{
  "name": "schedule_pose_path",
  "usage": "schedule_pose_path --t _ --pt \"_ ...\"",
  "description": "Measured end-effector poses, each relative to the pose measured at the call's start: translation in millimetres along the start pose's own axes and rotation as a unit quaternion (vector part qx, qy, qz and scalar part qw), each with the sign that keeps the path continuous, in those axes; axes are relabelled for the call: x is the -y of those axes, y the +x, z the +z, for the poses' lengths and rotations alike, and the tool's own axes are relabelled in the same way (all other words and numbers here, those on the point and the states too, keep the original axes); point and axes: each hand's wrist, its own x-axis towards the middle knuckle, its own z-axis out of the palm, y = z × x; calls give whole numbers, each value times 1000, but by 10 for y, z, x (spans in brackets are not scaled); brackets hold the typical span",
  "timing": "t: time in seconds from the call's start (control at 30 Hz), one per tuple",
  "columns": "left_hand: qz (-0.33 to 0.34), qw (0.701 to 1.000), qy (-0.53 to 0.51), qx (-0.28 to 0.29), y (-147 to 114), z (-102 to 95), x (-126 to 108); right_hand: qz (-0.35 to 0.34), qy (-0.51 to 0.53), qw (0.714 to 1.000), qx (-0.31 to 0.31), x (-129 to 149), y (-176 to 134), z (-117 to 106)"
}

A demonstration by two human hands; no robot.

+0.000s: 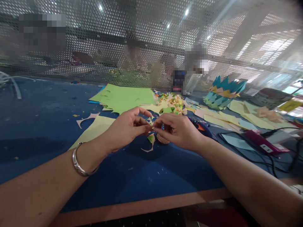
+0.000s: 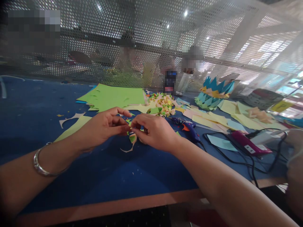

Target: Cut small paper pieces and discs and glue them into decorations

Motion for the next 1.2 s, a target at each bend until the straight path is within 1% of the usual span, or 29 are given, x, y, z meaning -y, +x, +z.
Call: schedule_pose_path --t 0.17,0.37,0.43,0.47,0.53,0.6,0.67,0.77,0.87,1.03,1.2 --pt "-1 1000 8 0 0 7 9 -6 1 1000 -3 -1 -2 -5" --pt "-19 1000 9 7 8 2 17 -7 7 1000 -5 -12 -2 -19" --pt "-15 998 54 -3 21 -27 36 -4 -1 1000 -14 -15 -1 -33" --pt "-8 996 93 -8 28 -44 47 -1 -7 1000 -18 -17 -1 -42" --pt "14 982 187 -8 39 -69 69 6 -17 999 -26 -24 -1 -60" --pt "29 964 266 5 40 -70 85 14 -23 999 -32 -36 -1 -73" --pt "27 949 312 21 33 -43 89 22 -27 999 -36 -49 0 -76" --pt "12 935 352 36 19 10 82 25 -27 999 -36 -58 3 -68" --pt "15 927 372 44 13 36 75 22 -27 999 -35 -57 9 -59" --pt "44 928 366 51 -19 62 73 24 -29 999 -32 -62 16 -57" --pt "90 919 380 59 -67 100 99 24 -30 999 -28 -78 16 -50"
